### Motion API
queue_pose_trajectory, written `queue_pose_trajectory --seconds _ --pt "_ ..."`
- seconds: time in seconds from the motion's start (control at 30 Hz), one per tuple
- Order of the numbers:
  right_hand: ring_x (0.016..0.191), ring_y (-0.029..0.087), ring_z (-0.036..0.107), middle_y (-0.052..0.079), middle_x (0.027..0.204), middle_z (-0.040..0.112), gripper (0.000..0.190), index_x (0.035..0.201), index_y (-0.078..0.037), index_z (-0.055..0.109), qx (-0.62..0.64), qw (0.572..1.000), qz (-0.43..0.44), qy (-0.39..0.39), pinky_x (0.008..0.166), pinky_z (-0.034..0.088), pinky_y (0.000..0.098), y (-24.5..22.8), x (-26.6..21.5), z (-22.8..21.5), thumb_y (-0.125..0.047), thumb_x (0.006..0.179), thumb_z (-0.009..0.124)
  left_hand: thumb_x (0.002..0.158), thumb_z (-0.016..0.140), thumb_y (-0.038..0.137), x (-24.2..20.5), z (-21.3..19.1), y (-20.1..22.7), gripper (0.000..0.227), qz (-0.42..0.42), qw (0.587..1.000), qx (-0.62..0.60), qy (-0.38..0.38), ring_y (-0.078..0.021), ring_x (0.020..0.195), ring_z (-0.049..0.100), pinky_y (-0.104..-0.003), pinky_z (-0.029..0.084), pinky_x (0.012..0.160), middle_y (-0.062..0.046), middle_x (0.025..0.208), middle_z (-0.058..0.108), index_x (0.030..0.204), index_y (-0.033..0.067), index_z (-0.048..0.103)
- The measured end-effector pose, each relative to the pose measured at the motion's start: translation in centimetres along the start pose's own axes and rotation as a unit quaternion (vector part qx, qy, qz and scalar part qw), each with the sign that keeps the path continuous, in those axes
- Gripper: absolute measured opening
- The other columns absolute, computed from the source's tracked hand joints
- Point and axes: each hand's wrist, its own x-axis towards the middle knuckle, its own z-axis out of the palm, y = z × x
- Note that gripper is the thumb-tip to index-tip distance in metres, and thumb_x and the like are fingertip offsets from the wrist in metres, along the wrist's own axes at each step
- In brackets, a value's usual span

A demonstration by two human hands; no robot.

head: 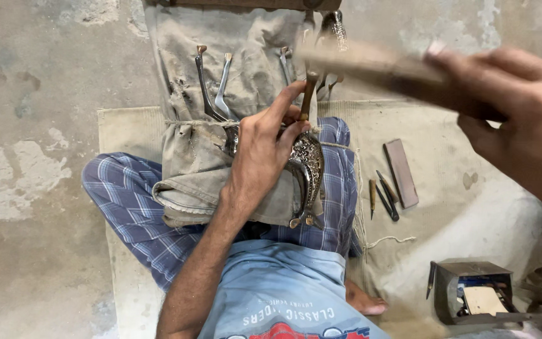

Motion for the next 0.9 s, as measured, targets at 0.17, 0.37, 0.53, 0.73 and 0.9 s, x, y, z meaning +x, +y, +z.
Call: queue_pose_trajectory --seconds 0.17,0.37,0.53,0.73,0.9 --pt "0.088 0.032 0.073 0.021 0.117 0.07 0.075 0.149 -0.005 0.062 -0.008 0.999 0.05 0.007 0.076 0.063 0.0394 -0.1 -0.9 0.4 0.006 0.078 0.082 0.095 0.075 0.005 -0.1 0.0 -0.3 0.058 -0.001 1.0 0.002 0.002 -0.0221 0.093 0.08 -0.037 0.069 0.078 -0.012 0.103 0.079 0.147 0.0112 0.05" --pt "0.094 0.032 0.071 0.02 0.116 0.069 0.073 0.144 -0.004 0.061 0.012 0.998 0.026 0.057 0.081 0.062 0.0406 -0.3 -1.3 0.3 0.007 0.074 0.081 0.096 0.074 0.006 0.3 0.0 -0.6 0.056 0.003 0.999 0.025 -0.025 -0.0227 0.091 0.079 -0.037 0.069 0.078 -0.012 0.102 0.079 0.147 0.0126 0.05" --pt "0.094 0.029 0.072 0.018 0.115 0.071 0.072 0.143 -0.006 0.063 -0.055 0.997 -0.017 0.042 0.082 0.063 0.0385 -0.6 -1.9 0.0 0.007 0.075 0.084 0.098 0.072 0.004 -0.1 -0.6 -0.5 0.057 0.028 0.999 0.013 -0.036 -0.0241 0.097 0.08 -0.039 0.069 0.083 -0.012 0.106 0.079 0.149 0.0152 0.048" --pt "0.091 0.029 0.072 0.018 0.115 0.071 0.073 0.142 -0.006 0.065 -0.066 0.997 0.026 0.014 0.078 0.064 0.0386 -0.7 -2.7 0.7 0.005 0.073 0.086 0.096 0.073 0.006 0.4 -0.9 -0.5 0.055 0.021 0.998 0.018 -0.05 -0.0235 0.094 0.08 -0.039 0.069 0.08 -0.012 0.103 0.079 0.145 0.0158 0.049" --pt "0.104 0.03 0.069 0.022 0.125 0.066 0.073 0.151 -0.005 0.059 0.02 0.996 0.046 0.073 0.087 0.062 0.0395 -0.1 -4.2 1.1 0.009 0.083 0.081 0.096 0.07 0.005 0.2 -1.2 -0.5 0.054 0.022 0.997 0.025 -0.075 -0.0228 0.092 0.08 -0.039 0.069 0.079 -0.01 0.103 0.08 0.145 0.0174 0.05"
